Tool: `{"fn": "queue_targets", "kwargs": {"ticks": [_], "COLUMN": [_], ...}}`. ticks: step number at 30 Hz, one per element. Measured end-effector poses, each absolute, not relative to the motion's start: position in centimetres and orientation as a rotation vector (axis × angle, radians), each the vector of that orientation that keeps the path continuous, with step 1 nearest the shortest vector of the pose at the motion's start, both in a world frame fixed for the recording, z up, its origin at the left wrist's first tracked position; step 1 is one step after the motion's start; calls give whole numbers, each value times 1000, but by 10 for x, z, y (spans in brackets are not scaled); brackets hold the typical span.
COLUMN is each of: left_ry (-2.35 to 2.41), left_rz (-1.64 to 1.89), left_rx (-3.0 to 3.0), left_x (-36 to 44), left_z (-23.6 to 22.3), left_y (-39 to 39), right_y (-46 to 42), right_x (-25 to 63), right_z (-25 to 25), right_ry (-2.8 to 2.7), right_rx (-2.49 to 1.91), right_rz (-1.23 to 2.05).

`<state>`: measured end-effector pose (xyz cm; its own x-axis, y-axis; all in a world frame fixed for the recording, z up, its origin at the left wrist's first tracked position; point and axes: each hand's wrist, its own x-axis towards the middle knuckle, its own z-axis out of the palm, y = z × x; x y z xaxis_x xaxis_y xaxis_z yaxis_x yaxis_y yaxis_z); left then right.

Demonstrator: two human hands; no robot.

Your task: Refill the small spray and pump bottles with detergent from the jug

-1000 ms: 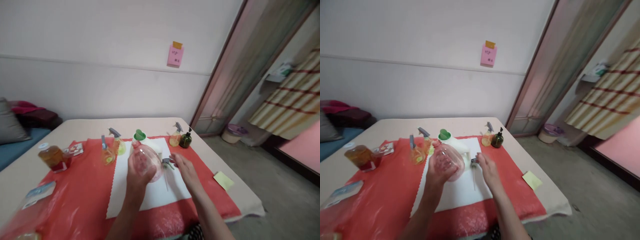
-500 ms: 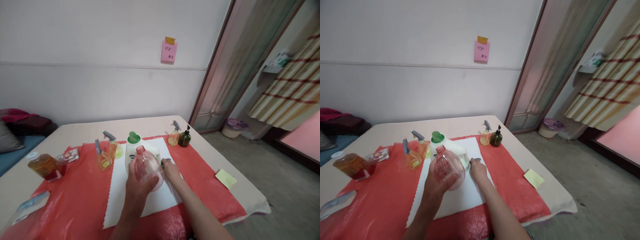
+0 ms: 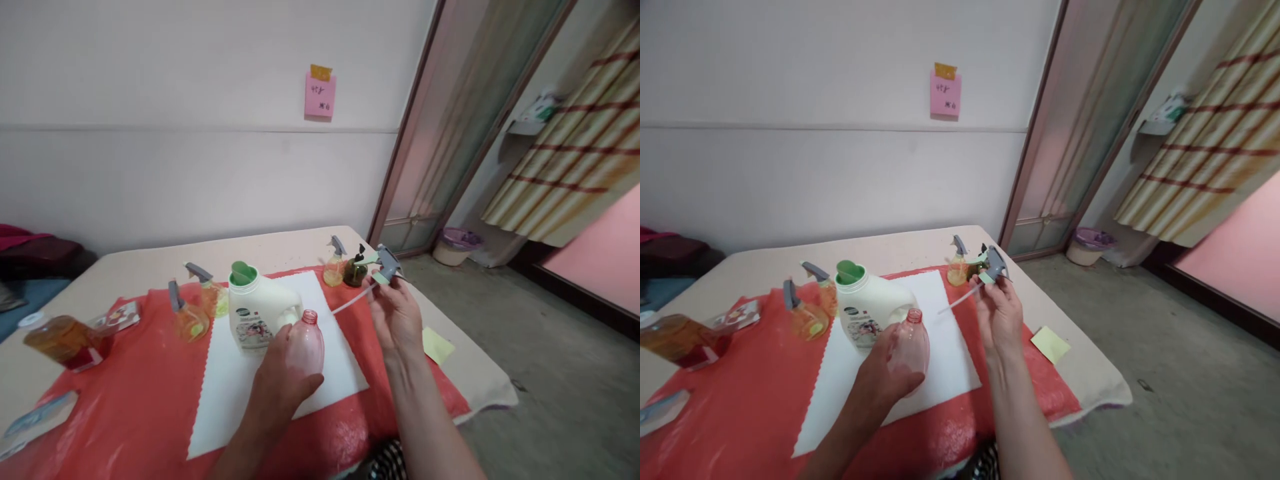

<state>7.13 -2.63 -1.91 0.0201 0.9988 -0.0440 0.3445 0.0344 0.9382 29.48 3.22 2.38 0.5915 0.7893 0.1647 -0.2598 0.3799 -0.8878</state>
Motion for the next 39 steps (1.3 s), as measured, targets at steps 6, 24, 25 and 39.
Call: {"fn": "queue_targets", "kwargs": {"ticks": [6, 24, 25, 39], "left_ry": [1450, 1448, 1459, 1636], "left_rz": [892, 1216, 1218, 1500], "left_rx": [1734, 2008, 2031, 2406], "left_x": [72, 60, 59, 61], "left_z": [-39, -12, -11, -14], "left_y": [-24, -37, -38, -40], "right_y": [17, -3, -2, -19], "right_x": [283, 231, 232, 174], "right_z": [46, 23, 21, 15], "right_ry": [-451, -1114, -1132, -795], "right_rx": [-604, -787, -786, -873], "right_rz": [859, 1228, 1222, 1126]}}
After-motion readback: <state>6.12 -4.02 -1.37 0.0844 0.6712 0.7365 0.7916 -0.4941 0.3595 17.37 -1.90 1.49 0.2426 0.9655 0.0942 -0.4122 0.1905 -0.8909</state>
